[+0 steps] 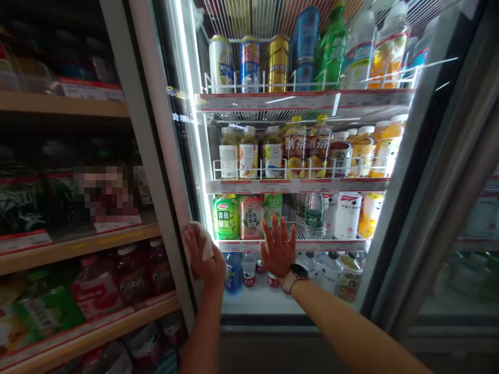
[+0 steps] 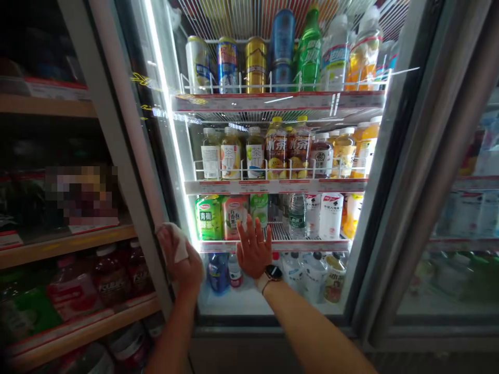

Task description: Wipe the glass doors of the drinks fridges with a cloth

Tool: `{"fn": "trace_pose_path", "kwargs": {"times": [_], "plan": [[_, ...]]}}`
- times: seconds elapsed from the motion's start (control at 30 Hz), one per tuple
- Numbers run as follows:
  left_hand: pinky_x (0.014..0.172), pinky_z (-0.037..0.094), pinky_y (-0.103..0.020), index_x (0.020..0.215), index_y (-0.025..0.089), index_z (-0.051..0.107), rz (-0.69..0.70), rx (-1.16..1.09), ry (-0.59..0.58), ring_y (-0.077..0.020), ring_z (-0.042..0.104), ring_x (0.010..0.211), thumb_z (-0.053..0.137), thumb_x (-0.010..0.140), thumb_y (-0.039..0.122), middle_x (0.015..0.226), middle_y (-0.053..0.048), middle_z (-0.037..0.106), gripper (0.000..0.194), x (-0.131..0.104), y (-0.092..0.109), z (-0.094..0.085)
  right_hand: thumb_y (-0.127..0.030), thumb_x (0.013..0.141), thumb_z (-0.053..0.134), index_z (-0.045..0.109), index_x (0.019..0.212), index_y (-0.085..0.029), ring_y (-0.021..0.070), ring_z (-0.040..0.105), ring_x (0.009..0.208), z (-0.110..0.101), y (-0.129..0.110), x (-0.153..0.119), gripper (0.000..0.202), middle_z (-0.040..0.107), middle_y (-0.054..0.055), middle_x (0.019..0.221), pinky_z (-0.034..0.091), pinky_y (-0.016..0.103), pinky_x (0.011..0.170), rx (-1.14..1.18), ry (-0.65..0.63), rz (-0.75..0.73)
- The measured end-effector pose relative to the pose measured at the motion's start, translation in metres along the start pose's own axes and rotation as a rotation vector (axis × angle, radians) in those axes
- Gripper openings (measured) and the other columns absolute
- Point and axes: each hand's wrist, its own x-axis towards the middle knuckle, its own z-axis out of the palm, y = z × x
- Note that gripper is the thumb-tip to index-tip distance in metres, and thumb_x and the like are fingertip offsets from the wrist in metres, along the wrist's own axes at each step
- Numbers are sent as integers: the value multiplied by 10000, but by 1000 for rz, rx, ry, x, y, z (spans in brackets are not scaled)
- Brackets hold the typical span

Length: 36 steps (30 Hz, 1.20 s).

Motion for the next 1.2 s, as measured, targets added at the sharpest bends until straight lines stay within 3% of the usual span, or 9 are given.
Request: {"fn": "trace_pose_path", "kwargs": {"times": [0.2,0.3,0.4,0.5,0.67,0.77,1.0,1.1,1.2], "plan": [[1186,323,-447,1530,226,242,164,-130,-166,-241,247,1468,382,963,167,1564,-84,332,587,-29,66,22,-242,947,411,168,1560,-196,282,191,1493,2,0,0,661,329,131,1574,124,537,1195,0,23,4],[1181,342,-413,1536,207,219,213,-146,-231,-226,283,1456,383,962,164,1546,-90,366,598,-36,83,26,-206,950,386,155,1562,-199,270,153,1503,3,1,0,654,308,129,1584,115,528,1196,-17,39,-7],[1194,316,-419,1536,195,222,330,-92,-254,-239,234,1471,431,951,160,1537,-92,384,621,-30,70,21,-232,950,389,150,1563,-198,270,129,1507,4,1,0,659,300,128,1588,112,524,1195,-28,32,-6],[1213,264,-450,1538,194,208,361,-46,-228,-252,189,1483,431,943,140,1569,-95,318,637,-15,37,8,-269,944,402,139,1564,-197,272,145,1504,2,1,0,677,318,127,1580,120,531,1194,-35,5,-4],[1238,179,-465,1540,234,201,74,9,-45,-248,141,1496,439,945,165,1613,-72,214,645,4,-7,-12,-265,931,420,125,1565,-191,276,156,1502,-1,-1,2,703,303,118,1588,108,538,1201,-13,4,-3],[1236,187,-443,1544,226,182,-17,15,2,-228,166,1494,438,947,167,1610,-78,221,652,-2,1,-5,-260,926,428,139,1563,-193,279,175,1497,0,-1,3,702,317,119,1582,115,537,1199,-9,6,4],[1205,267,-485,1529,204,240,219,-136,-103,-256,207,1481,402,950,144,1588,-93,273,604,-30,68,27,-264,927,433,158,1561,-198,287,241,1476,4,0,0,694,365,128,1557,138,534,1191,-14,16,7],[1205,278,-442,1531,186,236,285,-99,-138,-256,213,1478,445,950,167,1576,-108,301,618,-27,65,25,-268,937,421,158,1561,-192,286,226,1481,3,1,0,681,359,133,1559,133,537,1190,-12,6,-3],[1219,246,-434,1530,214,249,336,-27,-162,-249,215,1478,457,938,146,1568,-92,322,631,-16,37,14,-271,933,430,154,1562,-195,286,229,1481,2,1,1,691,362,132,1558,125,540,1192,-9,5,2]]}}
